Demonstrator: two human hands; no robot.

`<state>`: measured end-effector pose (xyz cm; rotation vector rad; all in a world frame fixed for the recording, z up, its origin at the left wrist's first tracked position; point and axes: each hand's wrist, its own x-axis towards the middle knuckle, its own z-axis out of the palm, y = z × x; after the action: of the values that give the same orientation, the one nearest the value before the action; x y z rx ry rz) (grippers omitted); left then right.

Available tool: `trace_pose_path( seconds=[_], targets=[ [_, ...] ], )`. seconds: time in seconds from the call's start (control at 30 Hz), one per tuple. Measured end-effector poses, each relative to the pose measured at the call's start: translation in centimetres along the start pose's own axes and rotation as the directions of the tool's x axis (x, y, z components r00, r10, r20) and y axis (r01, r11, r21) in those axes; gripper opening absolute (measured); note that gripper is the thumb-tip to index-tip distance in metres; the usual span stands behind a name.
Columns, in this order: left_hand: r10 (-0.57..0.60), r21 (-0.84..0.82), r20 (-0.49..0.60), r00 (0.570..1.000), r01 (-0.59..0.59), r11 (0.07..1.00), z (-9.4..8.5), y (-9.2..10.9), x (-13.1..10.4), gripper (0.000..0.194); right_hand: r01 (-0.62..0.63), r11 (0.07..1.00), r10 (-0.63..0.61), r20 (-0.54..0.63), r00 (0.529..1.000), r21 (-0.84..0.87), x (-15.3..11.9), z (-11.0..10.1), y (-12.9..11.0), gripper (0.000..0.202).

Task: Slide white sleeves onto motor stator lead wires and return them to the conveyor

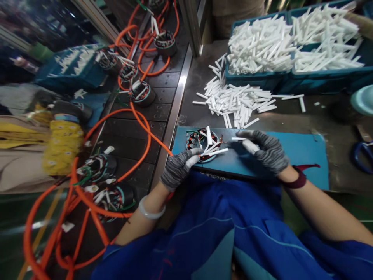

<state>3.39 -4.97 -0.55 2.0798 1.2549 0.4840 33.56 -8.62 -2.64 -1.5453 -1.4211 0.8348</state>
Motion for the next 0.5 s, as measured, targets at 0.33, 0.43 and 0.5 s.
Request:
trace_pose_path(
  seconds=[0.33, 0.43, 0.5],
  targets=[
    [0.024, 0.013, -0.013, 1.000, -0.024, 1.000, 0.2, -0.3, -0.1, 0.033, -0.309, 0.773, 0.172, 0.286, 0.943, 0.553, 0.3, 2.4, 1.1, 0.040],
    [0.139, 0.073, -0.034, 0.990, -0.137, 0.988, 0.8, -1.0, -0.1, 0.036, -0.045, 0.947, -0.031, 0.229, 0.973, 0.318, 1.6, 2.8, 0.0, 0.037],
    [0.250, 0.149, -0.011, 0.968, -0.246, 0.958, 1.1, -1.5, 0.0, 0.040, 0.175, 0.983, -0.183, 0.280, 0.943, 0.051, 2.6, 3.2, -1.1, 0.035]
  ],
)
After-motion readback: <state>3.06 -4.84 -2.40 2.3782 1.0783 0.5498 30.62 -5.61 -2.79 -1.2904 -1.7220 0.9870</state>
